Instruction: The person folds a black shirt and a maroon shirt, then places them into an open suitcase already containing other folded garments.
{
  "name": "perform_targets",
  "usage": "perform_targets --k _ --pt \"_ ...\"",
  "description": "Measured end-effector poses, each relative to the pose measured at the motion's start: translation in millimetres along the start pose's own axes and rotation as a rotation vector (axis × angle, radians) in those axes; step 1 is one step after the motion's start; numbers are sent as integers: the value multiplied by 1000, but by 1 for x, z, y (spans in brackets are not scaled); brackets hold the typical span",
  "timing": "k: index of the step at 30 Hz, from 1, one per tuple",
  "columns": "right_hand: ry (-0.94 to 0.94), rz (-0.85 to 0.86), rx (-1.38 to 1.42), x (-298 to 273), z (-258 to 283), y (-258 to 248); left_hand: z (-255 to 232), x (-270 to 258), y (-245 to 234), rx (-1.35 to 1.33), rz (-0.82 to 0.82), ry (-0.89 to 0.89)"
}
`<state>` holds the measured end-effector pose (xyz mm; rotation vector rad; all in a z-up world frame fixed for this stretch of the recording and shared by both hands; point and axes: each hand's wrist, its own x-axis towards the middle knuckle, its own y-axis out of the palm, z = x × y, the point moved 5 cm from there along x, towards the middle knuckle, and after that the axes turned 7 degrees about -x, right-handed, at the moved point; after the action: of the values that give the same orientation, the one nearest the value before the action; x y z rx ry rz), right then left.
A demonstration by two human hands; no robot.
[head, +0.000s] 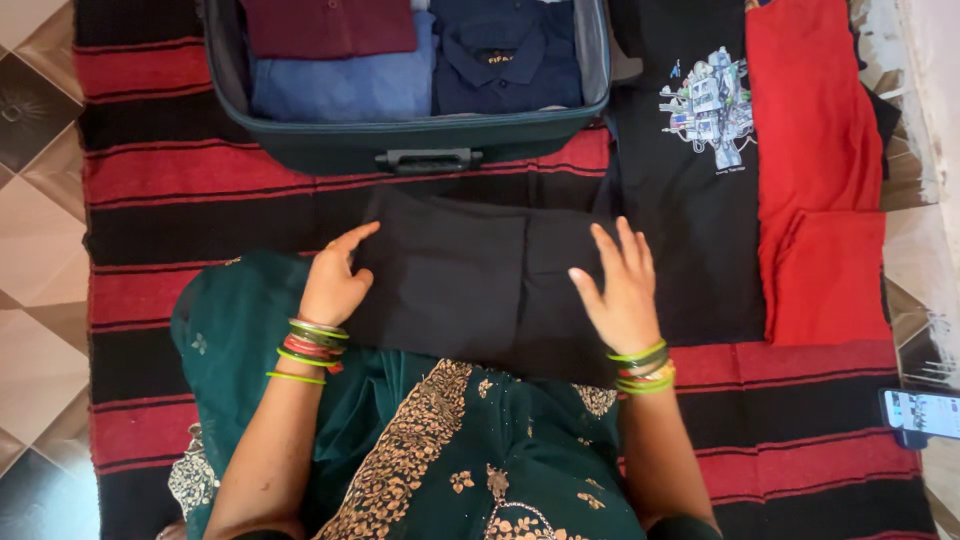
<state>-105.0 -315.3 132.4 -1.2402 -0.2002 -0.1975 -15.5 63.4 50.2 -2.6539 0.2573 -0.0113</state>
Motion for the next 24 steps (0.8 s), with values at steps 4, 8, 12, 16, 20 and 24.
perform_targets --k 4,8,12,16,20,24 --pt "6 -5 -149 2 13 33 10 4 -1 74 -4 112" --pt "22 -25 -266 0 15 59 5 2 11 316 1 146" --pt "22 -39 -247 0 9 64 -27 3 27 334 12 281" --pt "9 -52 -222 1 7 63 -68 -4 63 208 187 351" --pt "9 -53 -228 -1 8 63 -101 -4 105 131 403 298" --pt "5 -52 -229 0 7 63 -118 -1 135 249 446 208"
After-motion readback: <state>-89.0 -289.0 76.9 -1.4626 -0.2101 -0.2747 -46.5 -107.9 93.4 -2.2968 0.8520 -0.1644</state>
